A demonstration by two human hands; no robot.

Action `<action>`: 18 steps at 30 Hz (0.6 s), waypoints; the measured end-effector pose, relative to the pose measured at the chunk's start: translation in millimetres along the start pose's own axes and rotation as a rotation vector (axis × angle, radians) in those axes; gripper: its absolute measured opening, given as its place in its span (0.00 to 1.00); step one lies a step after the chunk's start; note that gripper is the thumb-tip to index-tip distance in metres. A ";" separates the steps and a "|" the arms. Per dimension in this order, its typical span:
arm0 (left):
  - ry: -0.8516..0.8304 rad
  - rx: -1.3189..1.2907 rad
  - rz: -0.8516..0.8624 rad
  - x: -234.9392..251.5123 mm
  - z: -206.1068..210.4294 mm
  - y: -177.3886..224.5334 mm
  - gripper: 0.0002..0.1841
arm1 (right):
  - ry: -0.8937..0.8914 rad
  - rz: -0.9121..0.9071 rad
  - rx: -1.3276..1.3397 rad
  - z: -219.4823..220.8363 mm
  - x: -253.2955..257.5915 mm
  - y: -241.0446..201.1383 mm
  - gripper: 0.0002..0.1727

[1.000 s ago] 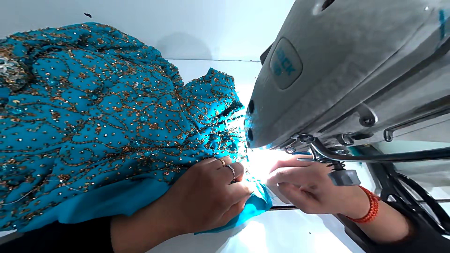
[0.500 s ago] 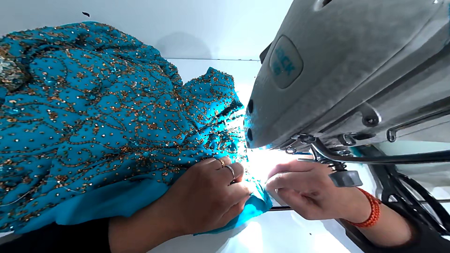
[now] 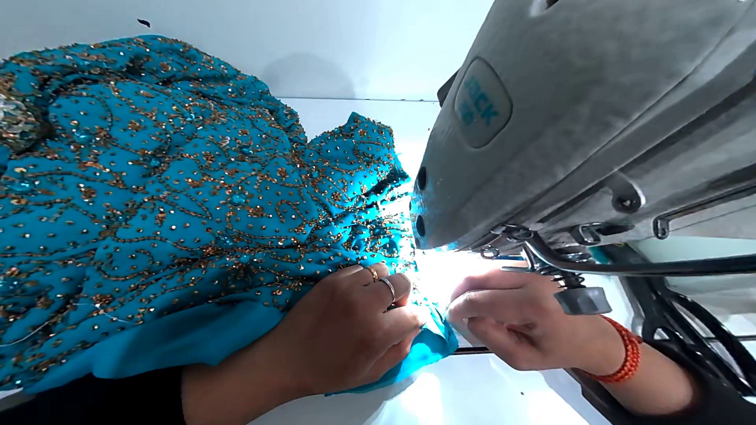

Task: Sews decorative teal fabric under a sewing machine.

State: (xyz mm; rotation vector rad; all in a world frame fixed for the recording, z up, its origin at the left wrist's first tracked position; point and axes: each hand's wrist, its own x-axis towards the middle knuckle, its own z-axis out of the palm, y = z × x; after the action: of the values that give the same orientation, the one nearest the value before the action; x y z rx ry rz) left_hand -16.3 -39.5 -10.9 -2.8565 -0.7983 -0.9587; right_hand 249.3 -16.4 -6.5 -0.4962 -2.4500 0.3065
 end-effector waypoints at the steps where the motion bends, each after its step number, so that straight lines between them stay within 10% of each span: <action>1: 0.000 0.000 0.001 0.1 0.0 0.0 0.14 | 0.000 0.000 0.001 -0.1 0.1 -0.2 0.14; 18: -0.009 -0.008 0.003 -0.3 -0.3 -0.5 0.14 | -0.003 -0.016 0.023 -0.1 0.1 -0.1 0.14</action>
State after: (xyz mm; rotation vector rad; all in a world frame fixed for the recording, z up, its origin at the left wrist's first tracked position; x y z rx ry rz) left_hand -16.8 -39.2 -10.9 -2.8700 -0.7921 -0.9526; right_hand 249.2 -16.4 -6.3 -0.4663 -2.4492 0.3289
